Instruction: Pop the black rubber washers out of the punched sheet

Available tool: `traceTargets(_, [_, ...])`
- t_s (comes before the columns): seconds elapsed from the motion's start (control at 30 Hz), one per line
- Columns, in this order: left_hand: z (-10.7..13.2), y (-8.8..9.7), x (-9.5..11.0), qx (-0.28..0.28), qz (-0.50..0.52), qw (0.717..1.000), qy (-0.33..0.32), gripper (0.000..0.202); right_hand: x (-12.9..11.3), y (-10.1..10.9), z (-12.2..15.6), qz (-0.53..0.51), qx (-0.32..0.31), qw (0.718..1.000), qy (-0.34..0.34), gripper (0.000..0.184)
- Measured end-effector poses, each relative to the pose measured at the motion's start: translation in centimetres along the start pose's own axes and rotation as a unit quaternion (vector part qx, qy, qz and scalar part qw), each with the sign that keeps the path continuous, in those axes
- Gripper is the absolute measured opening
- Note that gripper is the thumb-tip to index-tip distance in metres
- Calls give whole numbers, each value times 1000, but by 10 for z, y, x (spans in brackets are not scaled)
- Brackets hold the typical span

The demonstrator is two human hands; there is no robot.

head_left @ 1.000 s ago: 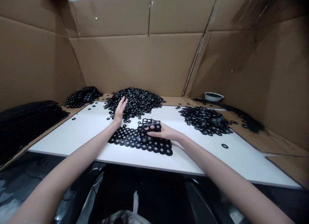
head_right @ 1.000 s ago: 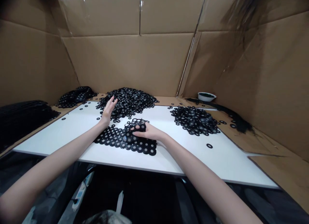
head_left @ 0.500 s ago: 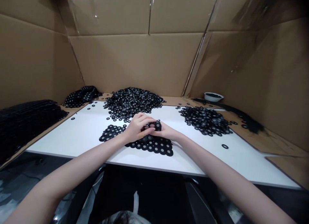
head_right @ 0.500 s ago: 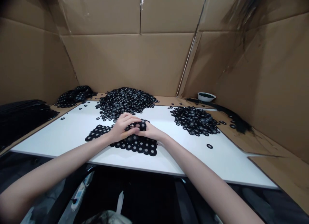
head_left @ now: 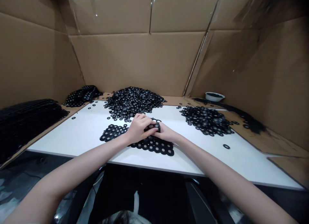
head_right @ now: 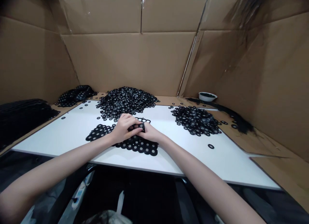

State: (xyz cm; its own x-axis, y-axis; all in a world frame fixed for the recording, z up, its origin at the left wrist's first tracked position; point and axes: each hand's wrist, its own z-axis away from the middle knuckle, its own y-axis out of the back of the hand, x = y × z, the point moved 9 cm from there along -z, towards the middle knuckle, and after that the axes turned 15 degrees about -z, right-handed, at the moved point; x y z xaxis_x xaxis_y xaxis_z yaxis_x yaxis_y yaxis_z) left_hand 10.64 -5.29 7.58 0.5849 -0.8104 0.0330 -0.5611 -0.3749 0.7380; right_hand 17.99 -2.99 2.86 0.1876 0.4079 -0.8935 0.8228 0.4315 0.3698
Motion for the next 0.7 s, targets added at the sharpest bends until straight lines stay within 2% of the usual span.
traceTargets(0.2, [0,-3,-8,-6,16,999,27,23,2,-1,-1,21,2,1000,0,21])
traceTargets(0.4, [0,-11,-21,-26,59,994,90,37,0,-4,-3,47,-5,999,-9,24])
traceTargets(0.57, [1,-9,-27,-12,109,986,127,27,-2,-4,-3,44,0,999,-7,23])
traceTargets(0.7, [1,-13,-35,-13,141,980,140,30,-4,-4,-3,37,-8,999,1,22])
